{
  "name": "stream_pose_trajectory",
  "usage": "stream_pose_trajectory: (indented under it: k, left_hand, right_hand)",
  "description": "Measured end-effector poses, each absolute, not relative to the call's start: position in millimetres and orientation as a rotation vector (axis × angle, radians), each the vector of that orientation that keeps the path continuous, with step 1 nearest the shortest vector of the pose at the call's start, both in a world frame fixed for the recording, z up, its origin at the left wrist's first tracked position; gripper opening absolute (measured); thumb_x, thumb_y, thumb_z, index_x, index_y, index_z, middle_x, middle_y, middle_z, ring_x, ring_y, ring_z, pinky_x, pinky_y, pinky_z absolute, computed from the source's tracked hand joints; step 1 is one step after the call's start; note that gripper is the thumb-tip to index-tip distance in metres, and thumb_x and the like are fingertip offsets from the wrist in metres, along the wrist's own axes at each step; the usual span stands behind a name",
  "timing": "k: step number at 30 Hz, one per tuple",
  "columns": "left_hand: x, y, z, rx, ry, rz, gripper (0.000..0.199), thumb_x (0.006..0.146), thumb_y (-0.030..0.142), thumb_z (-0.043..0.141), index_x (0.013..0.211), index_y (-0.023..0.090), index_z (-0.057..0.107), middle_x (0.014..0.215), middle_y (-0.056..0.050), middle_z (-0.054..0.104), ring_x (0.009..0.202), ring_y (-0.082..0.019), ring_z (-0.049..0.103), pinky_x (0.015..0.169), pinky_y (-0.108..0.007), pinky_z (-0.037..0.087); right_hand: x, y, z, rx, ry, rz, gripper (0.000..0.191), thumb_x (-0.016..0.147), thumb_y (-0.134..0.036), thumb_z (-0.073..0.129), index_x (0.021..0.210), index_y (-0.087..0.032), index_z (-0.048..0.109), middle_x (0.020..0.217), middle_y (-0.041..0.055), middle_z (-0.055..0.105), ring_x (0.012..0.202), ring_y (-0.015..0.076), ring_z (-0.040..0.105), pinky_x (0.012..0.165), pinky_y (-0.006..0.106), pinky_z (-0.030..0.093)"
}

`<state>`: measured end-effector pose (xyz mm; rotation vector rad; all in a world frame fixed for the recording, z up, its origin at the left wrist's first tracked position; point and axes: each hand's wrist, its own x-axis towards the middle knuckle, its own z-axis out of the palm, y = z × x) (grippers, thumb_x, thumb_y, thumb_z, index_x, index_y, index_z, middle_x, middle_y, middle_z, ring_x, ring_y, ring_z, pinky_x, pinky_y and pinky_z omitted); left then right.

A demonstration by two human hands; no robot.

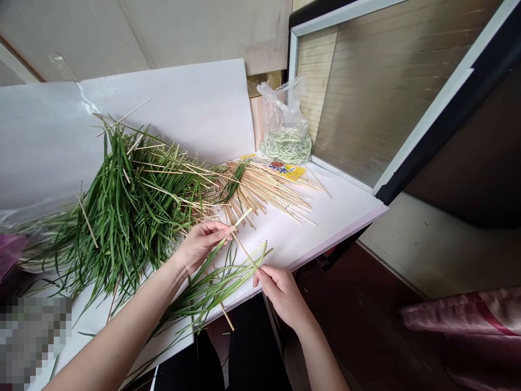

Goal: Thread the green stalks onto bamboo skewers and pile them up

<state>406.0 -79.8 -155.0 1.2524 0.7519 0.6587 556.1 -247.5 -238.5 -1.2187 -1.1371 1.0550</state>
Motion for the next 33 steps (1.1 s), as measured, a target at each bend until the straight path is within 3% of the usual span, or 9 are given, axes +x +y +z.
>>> stream_pose_trajectory:
  k: [10,15,22,25,29,33]
  left_hand:
    - [417,-103,-166,1.323,0.741,0.5,0.033,0.058,0.039,0.092,0.068,0.012,0.075,0.066,-0.004,0.07,0.061,-0.012,0.058,0.064,-0.025,0.044]
    - [419,-116,-175,1.338,0.701,0.451,0.033,0.064,0.042,0.088,0.068,0.013,0.073,0.063,-0.002,0.067,0.058,-0.011,0.054,0.06,-0.024,0.04]
    - [388,-91,-158,1.86,0.698,0.351,0.026,0.082,0.037,0.072,0.099,0.018,0.078,0.091,-0.007,0.074,0.075,-0.018,0.06,0.069,-0.027,0.043]
    - [375,-87,-160,2.197,0.759,0.273,0.015,0.079,0.029,0.072,0.091,0.022,0.076,0.082,-0.003,0.07,0.064,-0.017,0.054,0.062,-0.027,0.039]
    - [369,-90,-167,2.31,0.766,0.222,0.003,0.072,0.021,0.074,0.073,0.022,0.073,0.074,-0.001,0.062,0.067,-0.017,0.052,0.061,-0.026,0.036]
    - [372,-83,-165,2.13,0.772,0.276,0.012,0.076,0.031,0.074,0.072,0.02,0.071,0.07,-0.002,0.065,0.063,-0.015,0.052,0.061,-0.026,0.038]
  right_hand:
    - [555,-246,-236,-1.227,-1.098,1.054,0.046,0.102,-0.055,0.047,0.074,-0.019,0.056,0.052,-0.0081,0.027,0.045,0.0112,0.024,0.044,0.025,0.018]
    - [555,-247,-236,-1.237,-1.088,1.054,0.047,0.101,-0.056,0.047,0.074,-0.019,0.057,0.049,-0.0086,0.028,0.041,0.0102,0.023,0.042,0.025,0.017]
    - [557,-247,-234,-1.23,-1.074,1.07,0.048,0.101,-0.057,0.049,0.072,-0.018,0.057,0.049,-0.0085,0.03,0.04,0.0099,0.026,0.041,0.024,0.019]
    - [557,-247,-234,-1.242,-1.041,1.08,0.049,0.1,-0.059,0.048,0.073,-0.019,0.056,0.049,-0.0082,0.031,0.04,0.0101,0.026,0.039,0.023,0.019]
    - [558,-247,-234,-1.259,-1.029,1.094,0.049,0.1,-0.059,0.049,0.074,-0.019,0.057,0.05,-0.0079,0.031,0.042,0.0107,0.027,0.039,0.022,0.021]
    - [557,-248,-234,-1.256,-1.037,1.088,0.049,0.1,-0.059,0.049,0.073,-0.019,0.056,0.05,-0.008,0.03,0.042,0.0109,0.026,0.039,0.022,0.021]
